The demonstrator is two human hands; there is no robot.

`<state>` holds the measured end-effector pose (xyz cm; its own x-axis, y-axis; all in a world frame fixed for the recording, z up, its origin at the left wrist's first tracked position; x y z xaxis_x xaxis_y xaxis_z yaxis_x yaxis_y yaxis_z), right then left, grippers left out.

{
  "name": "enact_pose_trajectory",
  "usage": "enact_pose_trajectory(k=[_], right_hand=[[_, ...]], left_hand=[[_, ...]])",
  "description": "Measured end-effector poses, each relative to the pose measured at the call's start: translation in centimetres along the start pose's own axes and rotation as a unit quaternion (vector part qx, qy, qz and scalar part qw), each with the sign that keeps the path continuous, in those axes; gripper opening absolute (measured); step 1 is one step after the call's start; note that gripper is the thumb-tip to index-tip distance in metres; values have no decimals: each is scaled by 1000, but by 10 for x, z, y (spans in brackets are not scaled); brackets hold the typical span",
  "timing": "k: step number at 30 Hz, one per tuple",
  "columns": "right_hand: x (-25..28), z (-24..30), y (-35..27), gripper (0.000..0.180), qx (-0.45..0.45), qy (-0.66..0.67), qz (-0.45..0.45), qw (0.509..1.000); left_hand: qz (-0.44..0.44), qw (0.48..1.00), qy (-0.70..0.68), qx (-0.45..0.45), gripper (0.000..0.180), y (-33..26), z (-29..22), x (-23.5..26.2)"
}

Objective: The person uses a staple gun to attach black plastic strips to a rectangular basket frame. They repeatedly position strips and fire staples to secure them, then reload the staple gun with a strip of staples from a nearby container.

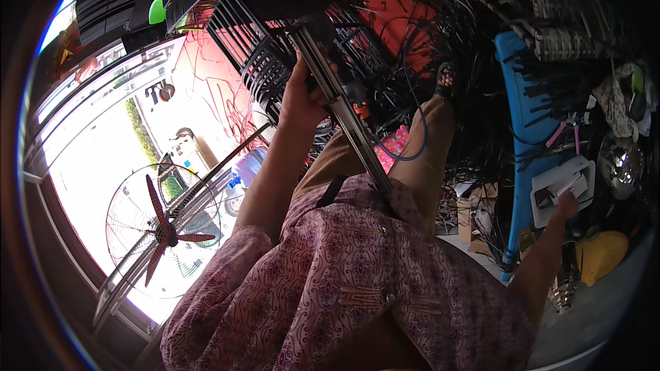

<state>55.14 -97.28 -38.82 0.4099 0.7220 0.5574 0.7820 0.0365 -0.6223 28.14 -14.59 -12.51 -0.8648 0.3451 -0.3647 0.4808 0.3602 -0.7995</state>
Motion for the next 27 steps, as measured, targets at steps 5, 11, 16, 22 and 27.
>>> enact_pose_trajectory(k=[5,11,16,22,27], right_hand=[[12,-6,-35,26,-49,163,-43,985],[226,120,-80,28,-101,932,-169,306],[523,261,-233,28,84,950,-81,291],[662,364,-362,22,292,872,-35,392],[684,406,-406,18,329,838,-65,430]], left_hand=[[47,998,-21,37,45,7,-2,9],[-5,1000,-2,23,44,-29,-2,7],[70,997,-24,18,44,-49,-13,2],[95,995,-6,15,42,-91,-33,-5],[118,992,-36,3,44,-107,-35,21]])
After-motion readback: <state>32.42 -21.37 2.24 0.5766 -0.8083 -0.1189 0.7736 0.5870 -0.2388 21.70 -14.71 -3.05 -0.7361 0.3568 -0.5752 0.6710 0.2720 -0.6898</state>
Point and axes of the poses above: each hand's wrist, its own y-axis towards the middle knuckle, its own x-axis out of the back of the hand, z = x × y, the point moved 2 cm from there along y, towards the middle knuckle, and after that the axes turned 6 degrees about x, right-handed, at the moved point
